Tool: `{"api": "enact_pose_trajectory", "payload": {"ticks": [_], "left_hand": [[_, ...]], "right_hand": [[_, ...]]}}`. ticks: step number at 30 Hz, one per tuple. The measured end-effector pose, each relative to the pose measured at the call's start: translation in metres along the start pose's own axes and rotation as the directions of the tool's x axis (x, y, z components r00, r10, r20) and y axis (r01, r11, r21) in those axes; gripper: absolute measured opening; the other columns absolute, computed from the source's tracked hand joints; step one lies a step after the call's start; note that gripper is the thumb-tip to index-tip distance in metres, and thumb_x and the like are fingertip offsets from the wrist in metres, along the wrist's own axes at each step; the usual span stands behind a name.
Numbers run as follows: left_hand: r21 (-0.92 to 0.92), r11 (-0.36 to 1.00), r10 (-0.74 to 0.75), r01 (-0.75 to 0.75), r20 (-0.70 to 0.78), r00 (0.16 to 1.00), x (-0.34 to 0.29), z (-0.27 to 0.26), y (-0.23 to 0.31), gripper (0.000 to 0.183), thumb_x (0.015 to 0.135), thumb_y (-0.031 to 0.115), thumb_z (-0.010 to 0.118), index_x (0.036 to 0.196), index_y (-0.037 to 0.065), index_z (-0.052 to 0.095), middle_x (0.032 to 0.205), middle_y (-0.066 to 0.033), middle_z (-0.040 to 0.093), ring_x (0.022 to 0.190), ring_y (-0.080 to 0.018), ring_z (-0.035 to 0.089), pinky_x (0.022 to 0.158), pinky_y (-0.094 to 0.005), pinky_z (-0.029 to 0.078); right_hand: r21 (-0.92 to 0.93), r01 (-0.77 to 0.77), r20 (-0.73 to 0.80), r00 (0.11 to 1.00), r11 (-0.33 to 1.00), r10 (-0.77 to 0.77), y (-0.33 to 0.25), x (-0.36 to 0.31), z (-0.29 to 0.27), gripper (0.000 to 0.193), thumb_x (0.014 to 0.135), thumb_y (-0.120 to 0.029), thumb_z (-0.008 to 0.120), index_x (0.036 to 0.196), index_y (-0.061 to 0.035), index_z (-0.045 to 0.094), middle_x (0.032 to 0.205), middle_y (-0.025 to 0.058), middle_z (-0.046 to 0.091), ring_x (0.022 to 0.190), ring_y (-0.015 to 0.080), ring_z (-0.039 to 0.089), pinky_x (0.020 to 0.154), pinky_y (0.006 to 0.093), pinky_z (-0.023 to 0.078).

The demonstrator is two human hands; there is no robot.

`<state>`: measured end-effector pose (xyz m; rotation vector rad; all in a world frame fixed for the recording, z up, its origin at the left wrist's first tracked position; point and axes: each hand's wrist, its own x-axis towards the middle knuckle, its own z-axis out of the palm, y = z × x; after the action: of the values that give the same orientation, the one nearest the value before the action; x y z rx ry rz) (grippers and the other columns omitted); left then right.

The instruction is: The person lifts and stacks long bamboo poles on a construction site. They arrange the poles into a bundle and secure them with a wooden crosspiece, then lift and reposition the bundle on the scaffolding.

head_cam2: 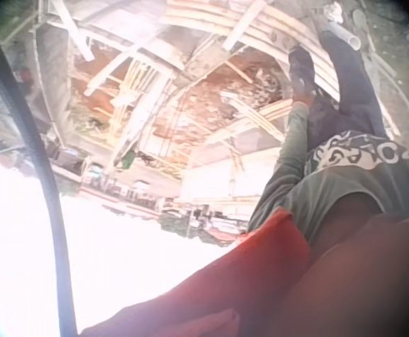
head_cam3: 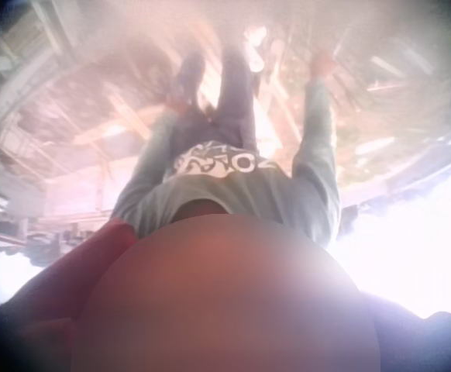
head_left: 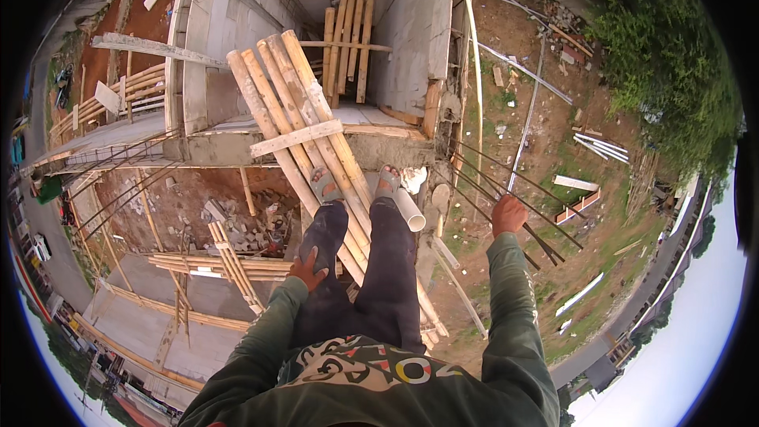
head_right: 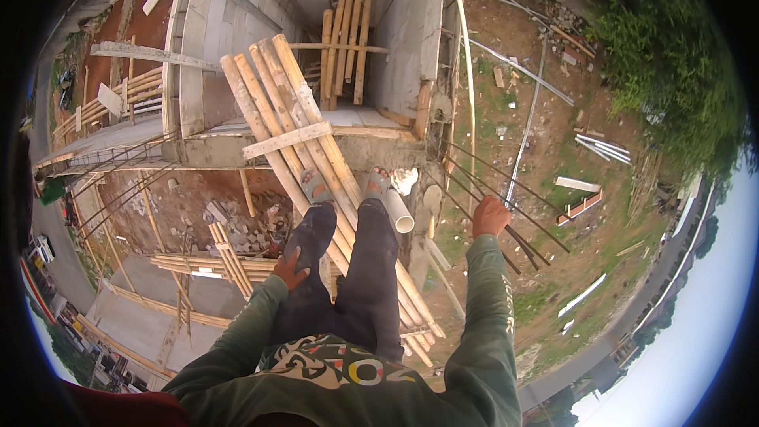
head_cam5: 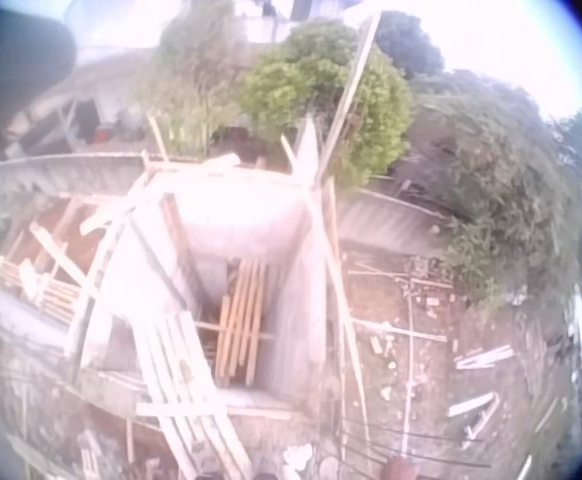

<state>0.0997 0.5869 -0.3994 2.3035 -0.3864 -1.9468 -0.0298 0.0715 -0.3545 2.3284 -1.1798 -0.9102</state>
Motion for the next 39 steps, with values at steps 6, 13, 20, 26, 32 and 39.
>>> {"api": "enact_pose_trajectory", "payload": {"ticks": [6,13,20,26,32,39], "left_hand": [[-0.093,0.996,0.003,-0.012,-0.103,0.995,0.018,-0.017,0.001,0.085,0.082,0.062,0.056,0.150,0.032,0.014,0.141,-0.0382,0.025,0.126,-0.0561,0.033,0.102,-0.0576,0.033],[-0.122,0.992,0.001,-0.026,-0.199,0.980,0.030,-0.029,0.017,0.085,0.082,0.062,0.055,0.150,0.031,0.015,0.140,-0.0376,0.026,0.125,-0.0556,0.035,0.101,-0.0577,0.034],[-0.086,0.994,-0.082,0.064,-0.228,0.970,0.035,-0.028,0.046,0.085,0.081,0.063,0.056,0.150,0.032,0.017,0.141,-0.0355,0.026,0.123,-0.0532,0.038,0.098,-0.0569,0.036],[-0.186,0.971,-0.191,0.152,-0.220,0.956,0.037,-0.031,0.076,0.085,0.081,0.062,0.058,0.149,0.031,0.018,0.141,-0.0329,0.028,0.125,-0.0504,0.037,0.100,-0.0571,0.034],[-0.212,0.939,-0.329,0.270,-0.337,0.882,0.043,-0.037,0.127,0.083,0.080,0.054,0.062,0.148,0.025,0.025,0.141,-0.0294,0.032,0.131,-0.0478,0.032,0.105,-0.0565,0.029],[-0.093,0.984,-0.175,0.150,-0.402,0.899,0.078,-0.029,0.234,0.067,0.086,0.045,0.060,0.142,0.017,0.036,0.141,-0.0145,0.038,0.136,-0.0355,0.028,0.108,-0.0604,0.022]], "right_hand": [[-0.006,-0.004,-0.014,1.000,1.000,0.004,0.001,0.006,0.009,0.029,0.088,-0.018,0.048,0.074,-0.0113,0.072,0.073,0.0087,0.070,0.067,0.0241,0.070,0.056,0.0351,0.051],[0.141,-0.012,-0.075,0.997,0.990,0.023,0.010,0.009,0.016,0.036,0.091,-0.019,0.044,0.068,-0.0070,0.069,0.069,0.0129,0.068,0.064,0.0288,0.068,0.059,0.0393,0.051],[0.005,0.033,-0.086,0.996,0.999,-0.033,0.004,-0.004,0.014,0.035,0.092,-0.019,0.042,0.069,-0.0093,0.067,0.070,0.0121,0.068,0.065,0.0270,0.068,0.058,0.0366,0.050],[-0.056,0.042,-0.086,0.995,0.998,-0.047,-0.004,-0.002,0.006,0.023,0.090,-0.016,0.048,0.073,-0.0108,0.063,0.065,0.0058,0.066,0.062,0.0236,0.067,0.054,0.0374,0.049],[0.039,0.039,0.051,0.998,0.998,-0.041,-0.024,0.037,0.013,0.020,0.082,-0.027,0.060,0.074,-0.0105,0.067,0.072,0.0086,0.068,0.066,0.0277,0.069,0.053,0.0396,0.053],[0.046,0.002,0.271,0.962,0.999,-0.014,-0.064,0.086,0.046,0.022,0.085,-0.025,0.055,0.080,-0.0111,0.072,0.086,0.0107,0.071,0.078,0.0294,0.071,0.058,0.0413,0.057]]}}
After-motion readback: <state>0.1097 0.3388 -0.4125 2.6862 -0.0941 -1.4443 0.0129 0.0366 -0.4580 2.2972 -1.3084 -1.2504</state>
